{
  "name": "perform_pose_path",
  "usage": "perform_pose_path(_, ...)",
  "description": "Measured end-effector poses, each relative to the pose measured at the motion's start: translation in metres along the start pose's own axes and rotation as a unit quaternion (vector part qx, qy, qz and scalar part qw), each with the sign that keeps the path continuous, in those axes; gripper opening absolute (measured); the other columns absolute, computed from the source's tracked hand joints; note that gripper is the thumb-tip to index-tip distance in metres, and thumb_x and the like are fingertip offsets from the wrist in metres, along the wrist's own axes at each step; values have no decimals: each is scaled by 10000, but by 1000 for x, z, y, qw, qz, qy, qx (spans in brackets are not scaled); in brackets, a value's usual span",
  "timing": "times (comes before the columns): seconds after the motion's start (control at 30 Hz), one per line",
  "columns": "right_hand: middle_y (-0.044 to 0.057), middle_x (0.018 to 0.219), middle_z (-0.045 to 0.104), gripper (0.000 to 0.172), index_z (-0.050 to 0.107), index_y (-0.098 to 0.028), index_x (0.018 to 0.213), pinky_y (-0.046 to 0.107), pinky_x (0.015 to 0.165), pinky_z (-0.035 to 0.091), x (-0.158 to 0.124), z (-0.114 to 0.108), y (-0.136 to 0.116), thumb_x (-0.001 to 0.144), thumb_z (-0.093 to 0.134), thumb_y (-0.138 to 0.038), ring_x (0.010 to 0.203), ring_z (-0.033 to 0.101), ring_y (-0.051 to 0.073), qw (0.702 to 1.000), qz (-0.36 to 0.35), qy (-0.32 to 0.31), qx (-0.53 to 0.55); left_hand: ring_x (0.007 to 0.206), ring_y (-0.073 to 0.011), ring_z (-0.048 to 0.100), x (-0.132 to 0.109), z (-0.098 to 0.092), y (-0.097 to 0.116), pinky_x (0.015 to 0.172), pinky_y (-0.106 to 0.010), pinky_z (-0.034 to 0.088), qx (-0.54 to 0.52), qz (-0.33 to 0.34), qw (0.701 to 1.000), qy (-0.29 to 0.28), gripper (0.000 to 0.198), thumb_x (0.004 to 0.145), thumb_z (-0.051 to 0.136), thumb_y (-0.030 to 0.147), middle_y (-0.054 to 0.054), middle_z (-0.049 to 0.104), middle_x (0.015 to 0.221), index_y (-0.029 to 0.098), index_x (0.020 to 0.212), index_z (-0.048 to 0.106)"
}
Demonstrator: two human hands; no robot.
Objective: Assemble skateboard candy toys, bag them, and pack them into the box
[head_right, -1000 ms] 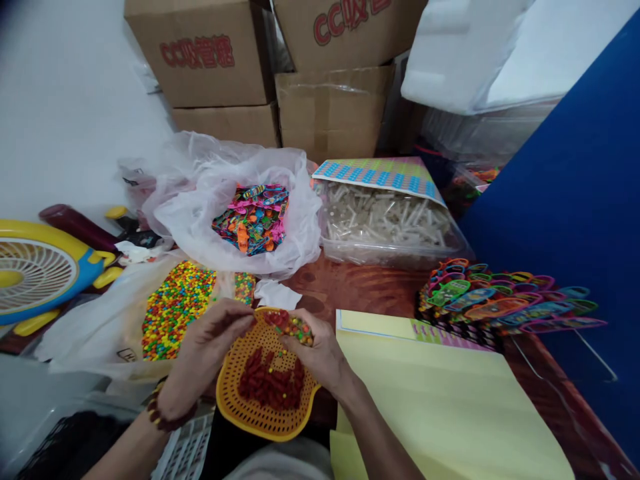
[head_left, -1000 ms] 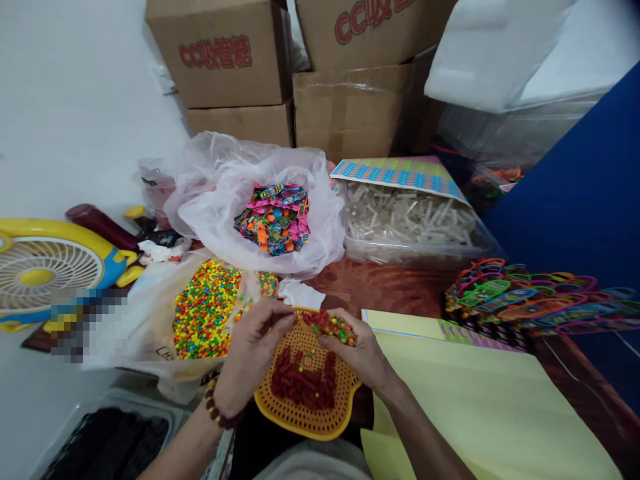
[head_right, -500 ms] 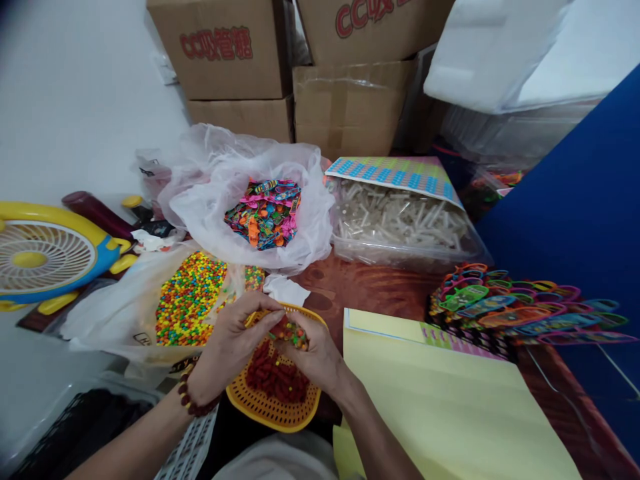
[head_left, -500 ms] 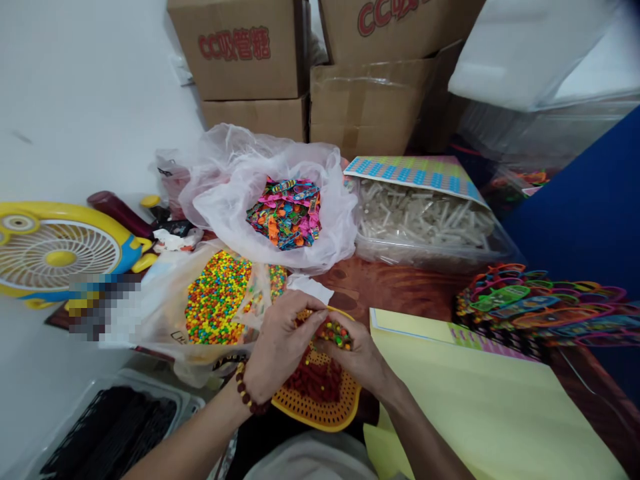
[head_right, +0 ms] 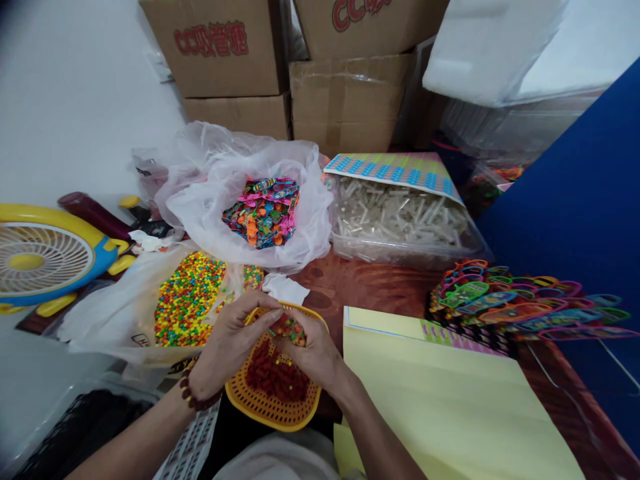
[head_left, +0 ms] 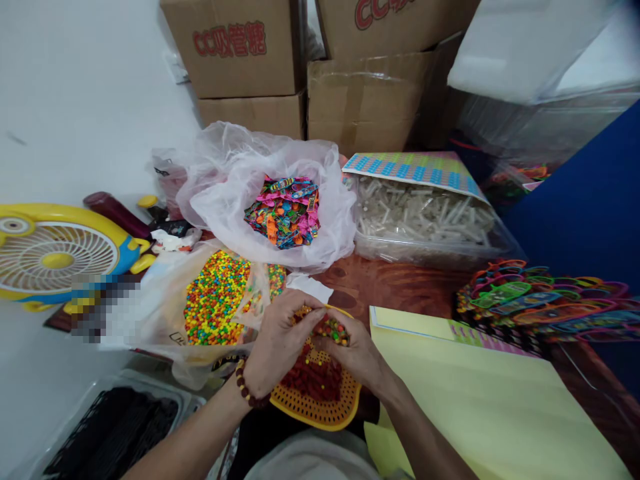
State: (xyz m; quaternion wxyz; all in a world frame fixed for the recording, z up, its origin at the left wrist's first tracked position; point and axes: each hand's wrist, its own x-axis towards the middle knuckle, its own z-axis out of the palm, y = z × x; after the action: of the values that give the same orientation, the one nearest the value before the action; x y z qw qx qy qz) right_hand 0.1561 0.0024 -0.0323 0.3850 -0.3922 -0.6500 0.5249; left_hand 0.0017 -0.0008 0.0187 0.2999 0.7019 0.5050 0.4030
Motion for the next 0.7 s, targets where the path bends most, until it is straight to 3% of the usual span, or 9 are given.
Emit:
perform_pose_path(0.27,-21,814,626,285,652,-200,1021,230,702,443,2,2,0,748,598,-136,761,565,144,1000,11,12,-10,833,-173,516,5,-4,3,788,-322,395,98,68,992,-29,127,857,532,125,-8,616,785,193,776,602)
perform_pose_path(0.43,-10,820,634,174,647,-187,935,239,667,433,2,4,0,766,608,-204,728,552,146,999,31,14,-11,855,-175,495,9,-6,1,807,-328,392,88,70,992,-56,123,853,552,125,-13,598,795,182,752,593)
perform_pose_path(0.7,-4,807,624,158,634,-173,914,238,683,420,5,5,-1,789,592,-259,738,545,146,999,27,19,-31,947,-188,477,11,-3,-5,885,-353,382,89,56,993,-56,123,835,570,109,-27,599,892,182,747,616)
